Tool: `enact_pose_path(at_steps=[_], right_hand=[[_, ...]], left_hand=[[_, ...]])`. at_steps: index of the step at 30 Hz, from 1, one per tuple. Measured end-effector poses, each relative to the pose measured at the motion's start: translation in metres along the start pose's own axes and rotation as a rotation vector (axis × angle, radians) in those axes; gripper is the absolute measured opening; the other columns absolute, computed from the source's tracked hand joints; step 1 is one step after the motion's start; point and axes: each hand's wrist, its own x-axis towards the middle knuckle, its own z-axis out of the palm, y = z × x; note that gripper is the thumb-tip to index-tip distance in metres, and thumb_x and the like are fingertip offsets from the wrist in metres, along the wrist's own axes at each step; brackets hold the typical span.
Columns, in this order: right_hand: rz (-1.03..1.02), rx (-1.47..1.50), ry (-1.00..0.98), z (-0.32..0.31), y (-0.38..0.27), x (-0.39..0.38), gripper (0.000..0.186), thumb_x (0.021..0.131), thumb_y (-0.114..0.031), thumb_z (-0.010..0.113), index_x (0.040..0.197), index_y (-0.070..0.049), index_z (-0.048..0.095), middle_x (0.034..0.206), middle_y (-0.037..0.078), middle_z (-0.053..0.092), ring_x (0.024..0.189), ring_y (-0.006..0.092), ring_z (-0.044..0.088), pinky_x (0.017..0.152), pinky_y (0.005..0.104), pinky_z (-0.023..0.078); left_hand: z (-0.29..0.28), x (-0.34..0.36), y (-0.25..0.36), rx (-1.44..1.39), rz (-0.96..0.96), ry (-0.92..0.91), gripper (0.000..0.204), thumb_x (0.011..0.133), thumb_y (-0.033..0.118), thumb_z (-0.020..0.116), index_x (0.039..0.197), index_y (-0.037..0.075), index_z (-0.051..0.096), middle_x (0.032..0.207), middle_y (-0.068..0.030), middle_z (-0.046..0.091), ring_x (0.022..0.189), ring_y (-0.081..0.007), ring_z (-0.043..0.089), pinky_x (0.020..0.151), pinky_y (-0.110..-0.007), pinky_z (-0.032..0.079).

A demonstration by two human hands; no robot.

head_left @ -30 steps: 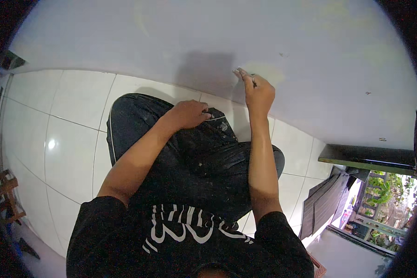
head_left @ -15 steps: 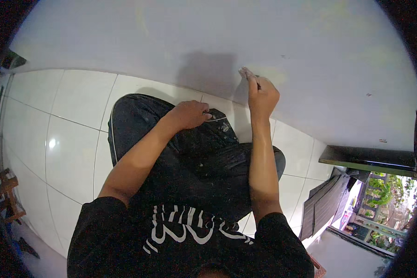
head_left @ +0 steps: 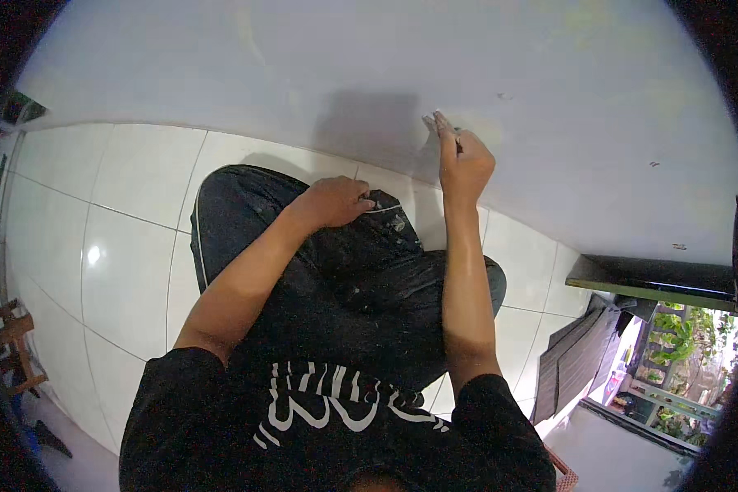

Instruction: The person applies a white patching compound to small holes in a wall using a small metal scraper, spreading the material over the target areas by hand.

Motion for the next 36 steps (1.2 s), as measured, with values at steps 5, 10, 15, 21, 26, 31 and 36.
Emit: enact_pose_path(at_steps=[5,10,15,21,26,31,36], right_hand=[[0.067,0.145,0.042,-0.002,-0.010,-0.003,0.021,0.086,-0.016,0.068,0.076,0.002,0.070,0.062,0.014,0.058,0.056,0.0282,0.055,0.056,0.0368,0.044],[0.006,0.017,-0.004,-0.002,0.000,-0.003,0.029,0.087,-0.016,0.067,0.067,0.004,0.060,0.062,0.017,0.056,0.053,0.0289,0.051,0.055,0.0380,0.041],[0.021,0.066,-0.002,0.001,0.000,0.000,0.023,0.087,-0.013,0.067,0.072,0.004,0.065,0.063,0.017,0.058,0.053,0.0263,0.051,0.054,0.0359,0.042],[0.018,0.086,0.043,0.002,0.005,0.000,0.021,0.088,-0.011,0.066,0.075,0.004,0.068,0.062,0.015,0.060,0.053,0.0217,0.052,0.054,0.0343,0.043],[0.008,0.078,0.055,0.000,0.001,-0.001,0.025,0.090,-0.012,0.067,0.072,0.005,0.065,0.059,0.015,0.058,0.052,0.0210,0.050,0.053,0.0345,0.042],[0.024,-0.004,0.008,0.000,0.001,-0.001,0.032,0.089,-0.016,0.070,0.067,0.005,0.061,0.057,0.016,0.055,0.052,0.0187,0.047,0.053,0.0343,0.039],[0.079,0.093,-0.004,0.001,0.001,0.001,0.031,0.086,-0.017,0.071,0.067,0.005,0.059,0.058,0.014,0.052,0.053,0.0180,0.044,0.053,0.0336,0.039]], left_hand=[[0.006,0.000,-0.008,-0.005,-0.014,0.014,0.043,0.101,0.044,0.052,0.113,0.004,0.061,0.104,-0.0241,0.068,0.104,-0.0434,0.064,0.092,-0.054,0.050],[0.003,-0.001,-0.002,-0.046,-0.012,0.025,0.043,0.101,0.045,0.052,0.113,0.005,0.061,0.105,-0.0246,0.067,0.105,-0.0438,0.064,0.092,-0.054,0.050],[0.004,0.000,-0.003,-0.010,-0.013,0.015,0.044,0.100,0.046,0.053,0.113,0.005,0.061,0.106,-0.0249,0.067,0.106,-0.0441,0.063,0.092,-0.054,0.050],[0.005,0.001,-0.001,-0.033,-0.004,0.014,0.043,0.100,0.045,0.053,0.111,0.004,0.061,0.102,-0.0241,0.068,0.102,-0.0443,0.065,0.090,-0.055,0.050],[0.008,0.001,-0.002,-0.015,0.039,0.064,0.041,0.100,0.044,0.054,0.110,0.004,0.062,0.100,-0.0234,0.069,0.101,-0.0438,0.065,0.088,-0.056,0.050],[0.009,0.003,-0.004,-0.001,-0.012,0.008,0.041,0.100,0.044,0.053,0.110,0.005,0.062,0.102,-0.0233,0.068,0.102,-0.0438,0.065,0.089,-0.055,0.050],[0.012,0.002,-0.006,-0.012,0.025,0.030,0.042,0.100,0.044,0.053,0.113,0.005,0.062,0.104,-0.0231,0.068,0.104,-0.0434,0.064,0.090,-0.054,0.050]])
